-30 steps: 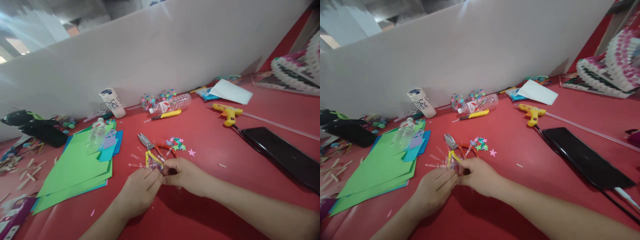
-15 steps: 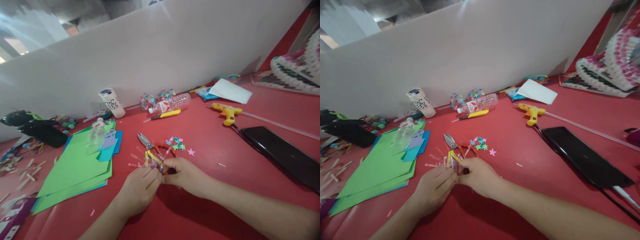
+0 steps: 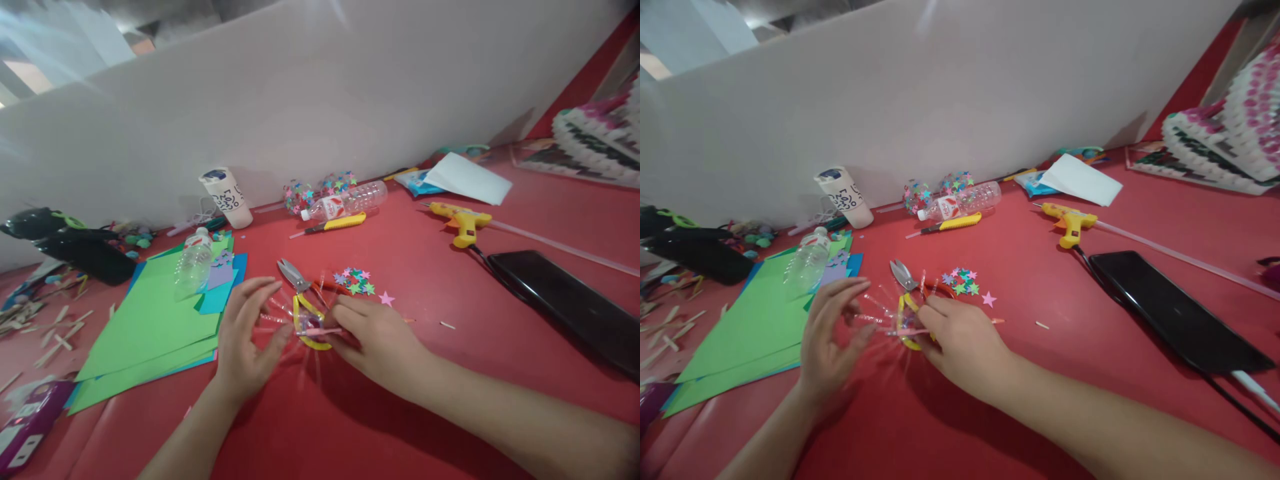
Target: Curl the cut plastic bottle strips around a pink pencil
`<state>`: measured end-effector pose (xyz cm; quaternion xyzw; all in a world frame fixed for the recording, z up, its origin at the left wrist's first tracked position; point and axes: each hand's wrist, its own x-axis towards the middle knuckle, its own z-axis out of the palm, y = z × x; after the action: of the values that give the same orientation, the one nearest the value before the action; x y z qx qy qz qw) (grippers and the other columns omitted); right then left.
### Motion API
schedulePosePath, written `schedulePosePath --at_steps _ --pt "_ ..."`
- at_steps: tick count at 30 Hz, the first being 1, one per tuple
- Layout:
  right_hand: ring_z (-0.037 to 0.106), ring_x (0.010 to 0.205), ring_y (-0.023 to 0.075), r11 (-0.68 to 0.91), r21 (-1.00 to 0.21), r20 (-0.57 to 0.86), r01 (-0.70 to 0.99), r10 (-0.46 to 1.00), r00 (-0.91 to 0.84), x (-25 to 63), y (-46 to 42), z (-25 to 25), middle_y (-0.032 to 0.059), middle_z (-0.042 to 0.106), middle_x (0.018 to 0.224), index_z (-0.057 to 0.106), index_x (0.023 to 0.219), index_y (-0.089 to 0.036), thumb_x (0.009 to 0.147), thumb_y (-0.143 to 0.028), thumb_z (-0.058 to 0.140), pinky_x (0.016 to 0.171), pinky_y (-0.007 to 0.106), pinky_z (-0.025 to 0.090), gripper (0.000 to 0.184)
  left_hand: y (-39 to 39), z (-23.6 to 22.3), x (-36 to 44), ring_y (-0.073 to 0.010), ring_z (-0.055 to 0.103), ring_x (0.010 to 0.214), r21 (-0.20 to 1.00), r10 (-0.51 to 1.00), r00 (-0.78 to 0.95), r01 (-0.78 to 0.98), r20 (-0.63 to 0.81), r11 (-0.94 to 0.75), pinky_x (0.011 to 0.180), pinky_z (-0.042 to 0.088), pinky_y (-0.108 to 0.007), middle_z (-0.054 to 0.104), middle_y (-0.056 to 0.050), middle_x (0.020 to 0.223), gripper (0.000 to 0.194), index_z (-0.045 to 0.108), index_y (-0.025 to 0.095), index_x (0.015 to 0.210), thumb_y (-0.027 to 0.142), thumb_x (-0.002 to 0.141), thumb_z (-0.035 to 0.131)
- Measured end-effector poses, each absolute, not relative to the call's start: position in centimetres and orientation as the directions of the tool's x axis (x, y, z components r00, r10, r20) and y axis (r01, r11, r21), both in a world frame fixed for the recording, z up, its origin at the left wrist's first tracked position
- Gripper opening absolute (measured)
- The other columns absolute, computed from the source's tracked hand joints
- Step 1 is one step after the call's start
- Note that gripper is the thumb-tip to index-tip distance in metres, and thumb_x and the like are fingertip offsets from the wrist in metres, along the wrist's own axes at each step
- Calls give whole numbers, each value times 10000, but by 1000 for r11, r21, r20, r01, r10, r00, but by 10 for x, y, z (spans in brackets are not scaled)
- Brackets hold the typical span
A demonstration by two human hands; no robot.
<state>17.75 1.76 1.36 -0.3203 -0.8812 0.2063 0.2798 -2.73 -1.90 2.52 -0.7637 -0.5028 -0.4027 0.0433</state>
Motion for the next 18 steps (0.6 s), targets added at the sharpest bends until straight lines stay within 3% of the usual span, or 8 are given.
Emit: schedulePosePath --at_steps 4,8,14,16,18 --pt "537 734 169 745 -538 372 393 629 -683 178 16 14 62 578 807 564 812 -166 854 -131 475 638 275 426 105 -11 22 -30 -215 488 1145 485 849 186 751 495 -448 933 438 -394 526 -96 1225 317 519 196 1161 336 881 471" --pt "557 886 190 800 -508 429 319 556 -712 179 18 11 92 592 947 592 951 -151 850 -52 427 773 319 486 216 -9 18 -29 -197 507 1136 614 892 192 665 408 -424 970 407 -381 559 -66 1203 270 544 224 1122 336 904 431" --pt "551 982 204 923 -237 651 303 382 -656 185 20 15 118 596 1120 579 1121 -144 887 -60 409 840 359 491 301 -10 19 -31 -202 523 1112 679 910 151 621 386 -391 962 403 -376 588 -51 1168 247 567 245 1084 339 907 424" --pt "563 923 196 890 -268 722 370 439 -534 188 21 20 115 580 1111 584 1130 -180 884 -90 432 767 348 503 302 -10 19 -31 -209 520 1115 678 911 153 623 383 -389 959 403 -376 590 -51 1170 244 569 244 1082 344 896 447" --pt "569 841 172 828 -388 728 404 544 -416 190 22 24 97 569 1020 597 1100 -203 883 -113 438 680 305 500 284 -10 18 -31 -212 521 1113 676 908 139 624 396 -391 960 403 -380 591 -52 1169 250 567 244 1088 350 892 453"
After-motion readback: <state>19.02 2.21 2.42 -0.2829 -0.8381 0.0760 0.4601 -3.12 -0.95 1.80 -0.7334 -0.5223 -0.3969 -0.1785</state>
